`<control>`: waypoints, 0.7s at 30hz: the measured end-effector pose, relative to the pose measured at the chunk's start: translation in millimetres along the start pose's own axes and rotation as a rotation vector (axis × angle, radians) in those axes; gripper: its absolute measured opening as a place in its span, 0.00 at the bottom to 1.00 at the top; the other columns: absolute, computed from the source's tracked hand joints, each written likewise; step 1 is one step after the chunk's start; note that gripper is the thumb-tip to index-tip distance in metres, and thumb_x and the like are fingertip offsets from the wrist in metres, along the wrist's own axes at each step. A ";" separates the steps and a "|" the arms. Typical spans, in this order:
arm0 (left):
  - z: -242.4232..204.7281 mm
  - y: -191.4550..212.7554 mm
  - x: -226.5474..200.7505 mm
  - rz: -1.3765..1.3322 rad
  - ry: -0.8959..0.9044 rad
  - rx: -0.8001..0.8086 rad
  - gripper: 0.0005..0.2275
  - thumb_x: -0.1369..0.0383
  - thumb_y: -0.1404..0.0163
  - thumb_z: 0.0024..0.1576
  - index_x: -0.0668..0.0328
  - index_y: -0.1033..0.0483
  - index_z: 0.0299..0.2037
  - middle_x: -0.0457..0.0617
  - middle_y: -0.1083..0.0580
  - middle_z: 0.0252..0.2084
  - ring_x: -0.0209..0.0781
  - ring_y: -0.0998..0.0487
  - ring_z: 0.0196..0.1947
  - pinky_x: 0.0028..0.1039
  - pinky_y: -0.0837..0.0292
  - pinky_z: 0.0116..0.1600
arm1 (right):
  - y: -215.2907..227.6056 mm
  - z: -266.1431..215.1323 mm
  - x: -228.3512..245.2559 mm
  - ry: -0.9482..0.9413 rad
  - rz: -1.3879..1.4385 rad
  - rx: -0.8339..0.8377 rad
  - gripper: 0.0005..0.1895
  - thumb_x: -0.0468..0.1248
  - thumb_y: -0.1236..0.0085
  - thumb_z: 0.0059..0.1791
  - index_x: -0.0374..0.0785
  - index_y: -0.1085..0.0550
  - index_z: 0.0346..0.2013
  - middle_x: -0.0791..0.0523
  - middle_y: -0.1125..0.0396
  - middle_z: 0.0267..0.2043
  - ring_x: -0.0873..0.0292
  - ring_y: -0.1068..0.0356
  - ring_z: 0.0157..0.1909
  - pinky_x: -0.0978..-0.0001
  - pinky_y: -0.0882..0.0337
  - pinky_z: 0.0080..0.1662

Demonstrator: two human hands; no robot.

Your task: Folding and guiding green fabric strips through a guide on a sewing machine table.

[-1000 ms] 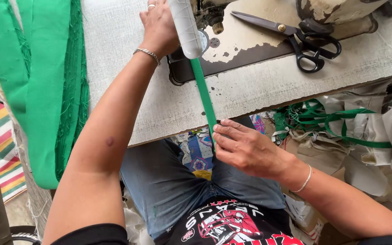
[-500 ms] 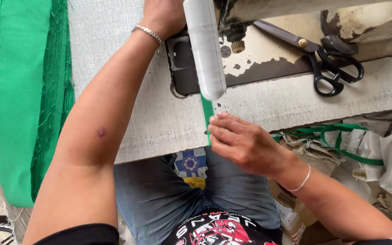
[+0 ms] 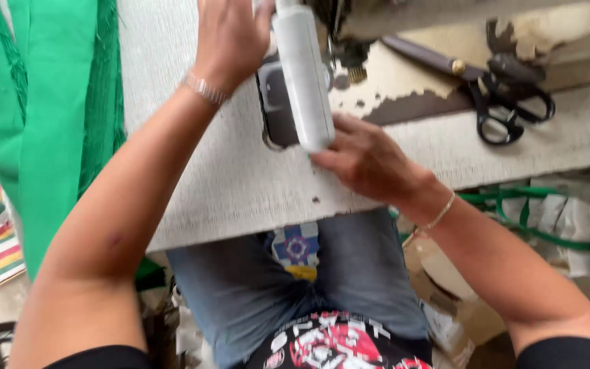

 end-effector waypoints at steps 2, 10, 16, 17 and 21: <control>-32.1 -4.2 -39.2 -0.054 -0.049 -0.011 0.25 0.84 0.52 0.51 0.71 0.35 0.61 0.72 0.31 0.57 0.77 0.25 0.48 0.55 0.28 0.42 | -2.8 -1.5 -4.6 -0.018 0.052 0.049 0.07 0.22 0.41 0.53 0.30 0.26 0.30 0.44 0.32 0.41 0.37 0.30 0.52 0.49 0.23 0.55; -89.5 -20.0 -85.5 -0.090 -0.126 0.098 0.07 0.71 0.46 0.62 0.66 0.26 0.46 0.62 0.34 0.63 0.60 0.32 0.61 0.50 0.40 0.64 | 8.5 -12.3 4.7 -0.125 0.072 -0.006 0.03 0.26 0.41 0.55 0.30 0.23 0.43 0.51 0.31 0.45 0.46 0.36 0.44 0.51 0.32 0.48; -100.7 -28.8 -82.6 -0.031 0.012 0.220 0.17 0.67 0.46 0.63 0.61 0.31 0.61 0.56 0.37 0.71 0.56 0.42 0.73 0.57 0.53 0.72 | 18.7 -21.3 1.9 -0.212 0.097 -0.037 0.05 0.25 0.38 0.53 0.26 0.23 0.43 0.47 0.30 0.45 0.44 0.36 0.50 0.51 0.32 0.54; -101.7 -31.2 -80.7 -0.023 0.028 0.234 0.16 0.66 0.49 0.65 0.62 0.31 0.60 0.58 0.36 0.71 0.58 0.44 0.74 0.59 0.55 0.72 | 17.9 -20.5 2.0 -0.220 0.087 -0.018 0.05 0.23 0.39 0.52 0.26 0.23 0.43 0.46 0.31 0.45 0.44 0.37 0.50 0.49 0.32 0.53; -104.9 -36.9 -78.3 0.012 0.054 0.252 0.18 0.64 0.54 0.67 0.59 0.34 0.66 0.56 0.36 0.72 0.58 0.45 0.75 0.56 0.57 0.74 | 6.9 -28.5 1.2 -0.251 0.029 0.051 0.08 0.28 0.40 0.54 0.30 0.22 0.48 0.50 0.33 0.50 0.46 0.39 0.55 0.40 0.34 0.50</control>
Point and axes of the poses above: each hand's wrist, its own z-axis towards the middle knuckle, its own y-axis out of the back of the hand, x = y × z, the point moved 7 cm from there along z, towards the middle knuckle
